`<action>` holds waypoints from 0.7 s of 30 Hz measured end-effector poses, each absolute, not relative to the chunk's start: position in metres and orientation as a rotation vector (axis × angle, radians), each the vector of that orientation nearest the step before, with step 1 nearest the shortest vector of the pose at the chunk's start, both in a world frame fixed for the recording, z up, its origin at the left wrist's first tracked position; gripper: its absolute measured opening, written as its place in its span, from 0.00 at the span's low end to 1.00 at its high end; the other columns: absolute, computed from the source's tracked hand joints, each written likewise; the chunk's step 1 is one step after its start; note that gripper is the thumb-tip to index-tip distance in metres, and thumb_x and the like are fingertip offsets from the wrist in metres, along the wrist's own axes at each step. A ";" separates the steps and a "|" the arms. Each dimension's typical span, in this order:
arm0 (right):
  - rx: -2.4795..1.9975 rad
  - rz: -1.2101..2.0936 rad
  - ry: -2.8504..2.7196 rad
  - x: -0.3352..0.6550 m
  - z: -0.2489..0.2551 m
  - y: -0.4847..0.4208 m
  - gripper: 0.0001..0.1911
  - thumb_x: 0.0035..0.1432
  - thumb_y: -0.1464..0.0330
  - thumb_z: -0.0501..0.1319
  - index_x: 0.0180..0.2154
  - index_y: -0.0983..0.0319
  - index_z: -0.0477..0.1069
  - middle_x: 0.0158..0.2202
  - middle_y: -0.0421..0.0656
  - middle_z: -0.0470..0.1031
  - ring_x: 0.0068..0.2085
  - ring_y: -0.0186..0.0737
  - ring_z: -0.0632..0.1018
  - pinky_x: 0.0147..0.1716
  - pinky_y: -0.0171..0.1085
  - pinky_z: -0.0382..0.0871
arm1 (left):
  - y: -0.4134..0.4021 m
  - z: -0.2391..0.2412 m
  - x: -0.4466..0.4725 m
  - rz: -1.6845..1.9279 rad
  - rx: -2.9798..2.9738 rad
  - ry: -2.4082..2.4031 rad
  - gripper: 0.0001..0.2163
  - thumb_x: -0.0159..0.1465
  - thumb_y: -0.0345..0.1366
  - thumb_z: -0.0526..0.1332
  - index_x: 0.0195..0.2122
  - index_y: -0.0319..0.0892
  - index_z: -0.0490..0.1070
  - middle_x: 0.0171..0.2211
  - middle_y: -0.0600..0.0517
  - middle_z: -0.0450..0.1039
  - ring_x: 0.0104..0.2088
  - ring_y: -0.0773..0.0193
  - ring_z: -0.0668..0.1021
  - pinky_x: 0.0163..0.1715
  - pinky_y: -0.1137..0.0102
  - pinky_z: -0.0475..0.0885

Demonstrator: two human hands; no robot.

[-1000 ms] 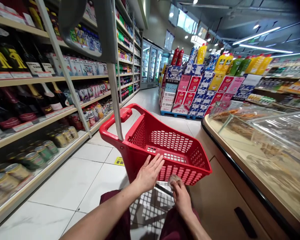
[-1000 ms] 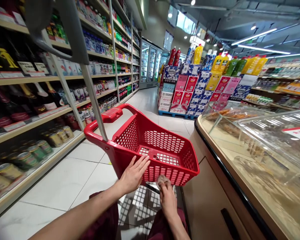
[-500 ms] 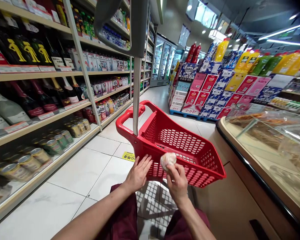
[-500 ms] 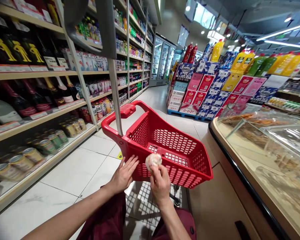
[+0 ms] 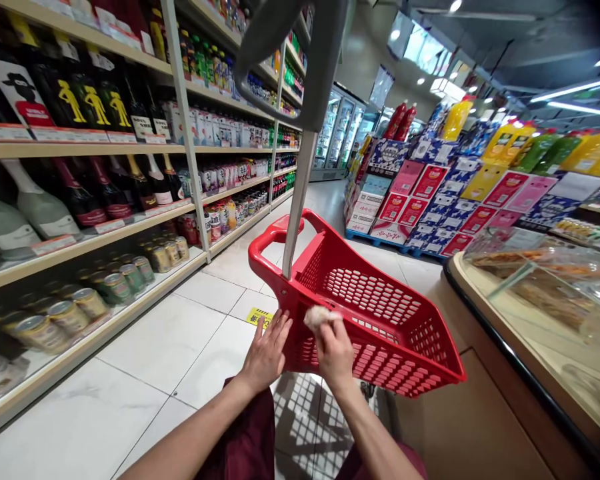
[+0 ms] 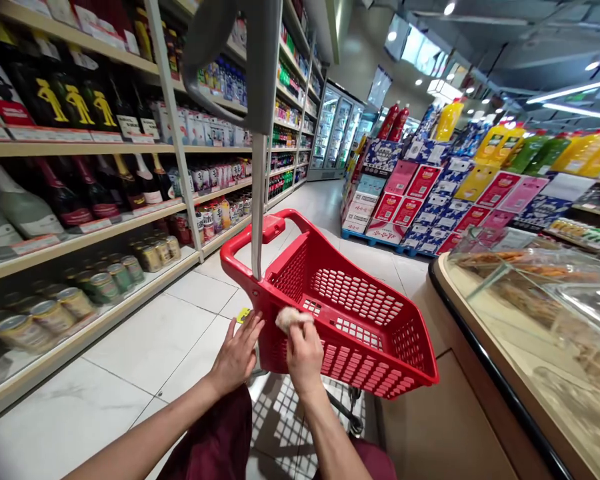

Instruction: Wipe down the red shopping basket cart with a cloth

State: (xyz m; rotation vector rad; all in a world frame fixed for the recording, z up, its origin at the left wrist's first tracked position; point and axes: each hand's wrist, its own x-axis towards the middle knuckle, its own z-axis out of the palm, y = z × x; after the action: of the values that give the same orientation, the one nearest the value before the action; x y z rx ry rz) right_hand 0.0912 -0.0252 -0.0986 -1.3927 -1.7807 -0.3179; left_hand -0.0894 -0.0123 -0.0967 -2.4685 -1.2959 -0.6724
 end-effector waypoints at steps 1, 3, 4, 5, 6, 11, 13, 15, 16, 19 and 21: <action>-1.425 -0.286 -1.848 0.089 -0.102 -0.027 0.14 0.52 0.76 0.51 0.37 0.59 0.71 0.36 0.45 0.68 0.35 0.36 0.72 0.31 0.33 0.67 | -0.013 -0.098 -0.092 -0.683 -2.457 -1.305 0.32 0.52 0.27 0.52 0.60 0.34 0.46 0.60 0.43 0.50 0.61 0.54 0.49 0.57 0.53 0.46; -1.426 -0.192 -1.943 0.081 -0.106 -0.032 0.16 0.50 0.78 0.51 0.37 0.58 0.71 0.33 0.42 0.68 0.32 0.34 0.72 0.29 0.31 0.67 | -0.014 -0.101 -0.097 -0.699 -2.434 -1.331 0.33 0.51 0.25 0.51 0.60 0.34 0.43 0.60 0.42 0.51 0.61 0.54 0.49 0.57 0.52 0.47; -1.390 -0.160 -1.941 0.076 -0.103 -0.033 0.16 0.50 0.78 0.51 0.38 0.58 0.70 0.33 0.42 0.68 0.33 0.34 0.72 0.30 0.31 0.67 | -0.014 -0.102 -0.100 -0.706 -2.425 -1.346 0.34 0.51 0.24 0.50 0.60 0.34 0.42 0.60 0.42 0.51 0.61 0.54 0.49 0.57 0.52 0.48; -1.336 -0.148 -1.910 0.069 -0.096 -0.032 0.17 0.50 0.77 0.51 0.39 0.58 0.70 0.34 0.43 0.67 0.35 0.34 0.72 0.33 0.31 0.67 | -0.014 -0.102 -0.103 -0.714 -2.416 -1.363 0.34 0.50 0.23 0.49 0.61 0.33 0.41 0.60 0.41 0.51 0.61 0.55 0.49 0.56 0.52 0.48; -1.281 -0.157 -1.864 0.063 -0.087 -0.029 0.16 0.51 0.77 0.51 0.40 0.59 0.70 0.36 0.44 0.67 0.37 0.35 0.71 0.36 0.33 0.67 | -0.014 -0.101 -0.105 -0.725 -2.405 -1.379 0.35 0.50 0.22 0.49 0.61 0.33 0.40 0.60 0.41 0.51 0.61 0.55 0.49 0.56 0.51 0.48; -1.295 -0.272 -1.850 0.045 -0.068 -0.010 0.14 0.54 0.75 0.50 0.37 0.59 0.71 0.36 0.45 0.67 0.37 0.36 0.70 0.36 0.34 0.67 | -0.010 -0.090 -0.108 -0.775 -2.354 -1.418 0.35 0.51 0.22 0.49 0.61 0.32 0.39 0.59 0.39 0.51 0.61 0.54 0.48 0.56 0.51 0.48; -1.379 -0.224 -1.986 0.048 -0.085 -0.016 0.13 0.51 0.76 0.51 0.34 0.58 0.71 0.31 0.43 0.67 0.31 0.35 0.70 0.30 0.32 0.66 | -0.010 -0.088 -0.109 -0.771 -2.354 -1.419 0.34 0.51 0.22 0.49 0.61 0.32 0.39 0.59 0.39 0.52 0.61 0.55 0.49 0.57 0.52 0.47; -1.400 -0.140 -2.033 0.053 -0.096 -0.027 0.15 0.49 0.77 0.52 0.36 0.57 0.71 0.30 0.42 0.66 0.30 0.34 0.69 0.27 0.31 0.66 | -0.010 -0.086 -0.109 -0.774 -2.346 -1.420 0.34 0.52 0.23 0.49 0.61 0.34 0.39 0.59 0.40 0.52 0.61 0.55 0.50 0.57 0.52 0.47; -1.376 -0.111 -2.000 0.054 -0.094 -0.031 0.16 0.48 0.77 0.52 0.38 0.57 0.70 0.31 0.42 0.66 0.31 0.35 0.70 0.28 0.31 0.66 | -0.010 -0.083 -0.108 -0.787 -2.336 -1.419 0.34 0.52 0.23 0.49 0.61 0.34 0.39 0.59 0.40 0.52 0.61 0.55 0.51 0.57 0.53 0.47; -1.243 -0.130 -1.785 0.056 -0.060 -0.027 0.20 0.50 0.76 0.51 0.46 0.59 0.66 0.39 0.45 0.65 0.40 0.37 0.69 0.39 0.35 0.66 | -0.008 -0.071 -0.101 -0.862 -2.294 -1.418 0.34 0.53 0.24 0.49 0.61 0.35 0.36 0.60 0.40 0.50 0.61 0.55 0.50 0.57 0.52 0.46; -1.256 -0.183 -1.654 0.055 -0.031 -0.013 0.22 0.51 0.76 0.50 0.49 0.60 0.63 0.40 0.46 0.63 0.42 0.38 0.68 0.42 0.37 0.65 | -0.004 -0.059 -0.090 -0.922 -2.272 -1.406 0.34 0.54 0.25 0.49 0.61 0.36 0.35 0.61 0.40 0.48 0.61 0.55 0.48 0.57 0.52 0.45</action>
State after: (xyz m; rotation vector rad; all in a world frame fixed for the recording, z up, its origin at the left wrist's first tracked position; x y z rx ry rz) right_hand 0.0555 -0.0132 -0.0310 -1.2562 -1.6540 -0.1827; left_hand -0.0904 -0.0045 -0.0589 -2.2718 -1.4057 -0.9219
